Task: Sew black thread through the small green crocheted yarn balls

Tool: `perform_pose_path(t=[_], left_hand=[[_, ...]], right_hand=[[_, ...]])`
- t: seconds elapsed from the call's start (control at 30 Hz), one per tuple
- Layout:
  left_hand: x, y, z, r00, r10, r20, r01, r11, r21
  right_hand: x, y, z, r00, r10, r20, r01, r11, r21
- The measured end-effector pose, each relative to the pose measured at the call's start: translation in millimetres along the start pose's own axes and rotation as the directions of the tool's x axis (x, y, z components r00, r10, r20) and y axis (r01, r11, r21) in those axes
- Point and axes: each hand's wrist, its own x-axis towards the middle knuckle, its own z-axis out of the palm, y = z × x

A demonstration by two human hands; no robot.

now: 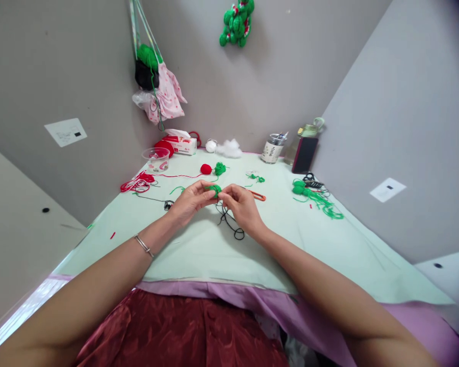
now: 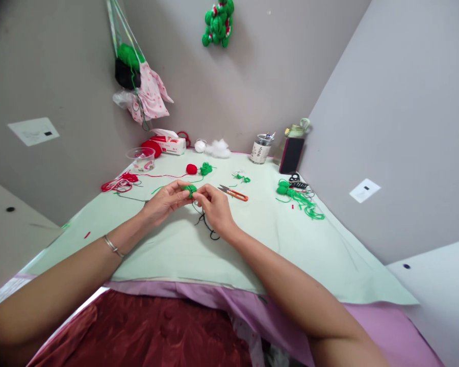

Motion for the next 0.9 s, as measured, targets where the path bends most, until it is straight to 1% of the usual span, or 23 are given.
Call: perform_pose_path(t=[0.1,0.23,0.3,0.37,0.43,0.5,0.57,0.6,0.63,0.67,0.7,0.73,0.77,0.8,0.83,0.87,0.9], left_hand=[[0.4,-2.9,1.1,0.999,0.044,-0.025,-0.042,0.997,0.065],[1.7,-4.3,1.2,0.995,0.092,-0.048,-0.085,0.986,0.141],[2.1,-4.5,1.1,0.993,0.11,-0.039,-0.101,0.979,0.179],[2.0,-4.6,1.5,0.992,0.122,-0.025,-0.114,0.969,0.219],[1.4,-4.4,2.5,0.992,0.126,-0.012,-0.119,0.96,0.254],[0.4,-4.0,3.6,0.992,0.122,0.007,-0.119,0.948,0.296],[-0.5,-3.6,4.2,0.993,0.112,0.029,-0.115,0.935,0.335],[-0.9,-3.4,4.2,0.994,0.106,0.039,-0.113,0.93,0.349],[-1.1,-3.3,3.9,0.994,0.099,0.048,-0.11,0.925,0.364],[-1.1,-3.3,3.4,0.994,0.091,0.053,-0.104,0.919,0.381],[-0.9,-3.3,2.6,0.995,0.081,0.055,-0.096,0.912,0.398],[-0.4,-3.4,1.5,0.996,0.067,0.053,-0.083,0.907,0.413],[0.3,-3.5,0.3,0.998,0.048,0.048,-0.064,0.904,0.423],[1.2,-3.4,-1.0,0.999,0.031,0.038,-0.044,0.904,0.426],[2.2,-3.0,-2.4,1.0,0.017,0.025,-0.026,0.908,0.418],[3.2,-2.3,-3.8,1.0,0.005,0.014,-0.011,0.917,0.398],[4.2,-1.0,-5.1,1.0,-0.002,0.007,0.0,0.931,0.365]], right_hand=[[4.9,4.8,-3.7,0.994,0.089,0.066,-0.091,0.995,0.027],[8.5,5.2,-7.6,0.969,0.191,0.158,-0.21,0.971,0.117],[7.8,1.9,-9.1,0.965,0.194,0.174,-0.225,0.957,0.182],[5.6,-1.9,-10.5,0.969,0.165,0.182,-0.201,0.958,0.204],[2.6,-4.4,-11.2,0.977,0.12,0.177,-0.143,0.982,0.125],[0.0,-5.0,-10.8,0.987,0.049,0.156,-0.036,0.996,-0.084],[-1.0,-5.2,-9.4,0.99,-0.047,0.129,0.087,0.945,-0.317],[-0.6,-6.0,-8.8,0.989,-0.098,0.113,0.135,0.912,-0.387],[0.5,-7.5,-9.0,0.986,-0.142,0.085,0.164,0.899,-0.406],[2.4,-10.0,-10.4,0.986,-0.162,0.049,0.169,0.914,-0.368],[5.2,-13.3,-13.6,0.988,-0.155,0.007,0.151,0.949,-0.276],[8.6,-17.4,-19.3,0.993,-0.12,-0.025,0.115,0.983,-0.144],[12.5,-22.0,-27.9,0.997,-0.062,-0.041,0.063,0.998,0.001],[16.7,-26.9,-39.4,0.999,-0.001,-0.042,0.007,0.991,0.135],[20.8,-31.7,-53.7,0.998,0.049,-0.031,-0.041,0.973,0.226],[24.6,-36.3,-70.3,0.996,0.079,-0.031,-0.068,0.963,0.261],[27.7,-40.4,-88.2,0.995,0.081,-0.053,-0.065,0.968,0.244]])
